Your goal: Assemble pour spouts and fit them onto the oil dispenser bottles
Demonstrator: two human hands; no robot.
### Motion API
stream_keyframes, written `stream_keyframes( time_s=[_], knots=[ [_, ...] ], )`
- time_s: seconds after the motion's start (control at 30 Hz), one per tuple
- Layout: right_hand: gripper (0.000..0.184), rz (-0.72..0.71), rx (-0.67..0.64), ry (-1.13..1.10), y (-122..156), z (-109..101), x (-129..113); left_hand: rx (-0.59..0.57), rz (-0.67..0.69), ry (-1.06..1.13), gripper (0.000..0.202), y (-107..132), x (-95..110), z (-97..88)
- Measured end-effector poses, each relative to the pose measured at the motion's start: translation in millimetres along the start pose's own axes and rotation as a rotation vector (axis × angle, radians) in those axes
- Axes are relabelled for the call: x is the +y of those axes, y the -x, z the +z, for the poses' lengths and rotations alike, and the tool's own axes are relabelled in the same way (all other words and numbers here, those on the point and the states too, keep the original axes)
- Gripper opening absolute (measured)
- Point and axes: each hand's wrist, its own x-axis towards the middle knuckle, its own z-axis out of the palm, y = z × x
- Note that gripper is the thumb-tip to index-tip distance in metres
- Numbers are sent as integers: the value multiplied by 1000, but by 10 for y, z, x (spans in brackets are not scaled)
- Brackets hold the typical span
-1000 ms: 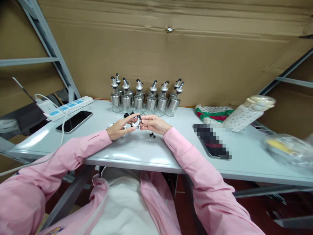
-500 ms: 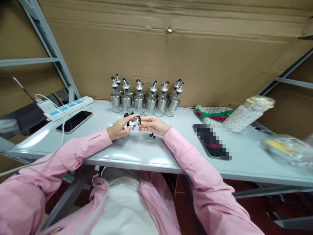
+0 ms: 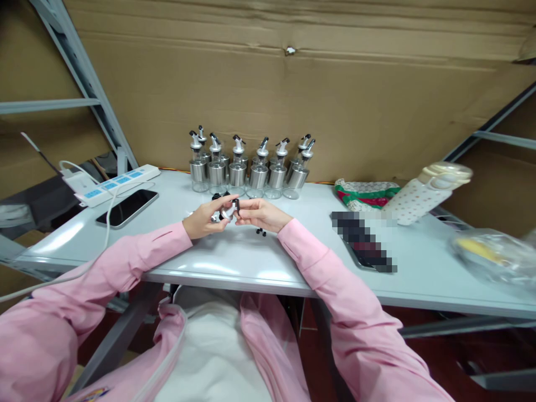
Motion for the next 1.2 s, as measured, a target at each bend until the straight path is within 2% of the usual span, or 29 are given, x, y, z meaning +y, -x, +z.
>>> stream_keyframes(
  time_s=[0.3,0.63,0.83,1.0,1.13,1.2],
  knots=[
    [31,12,-4,20,10,6,-4,-50,-72,-7,53,10,18,-7],
    [30,30,-44,21,24,-7,-20,-91,-85,28,56,11,47,-9],
    [32,20,-4,44,24,-3,-26,-87,-97,18,55,23,21,-7],
    [34,23,53,58,24,-26,-24,-139,-71,79,55,24,20,-22],
    [28,-14,99,141,-22,-32,44,-120,-45,77,36,7,65,-27],
    [25,-33,119,169,-50,-23,80,-97,-41,61,33,-4,83,-24]
  ],
)
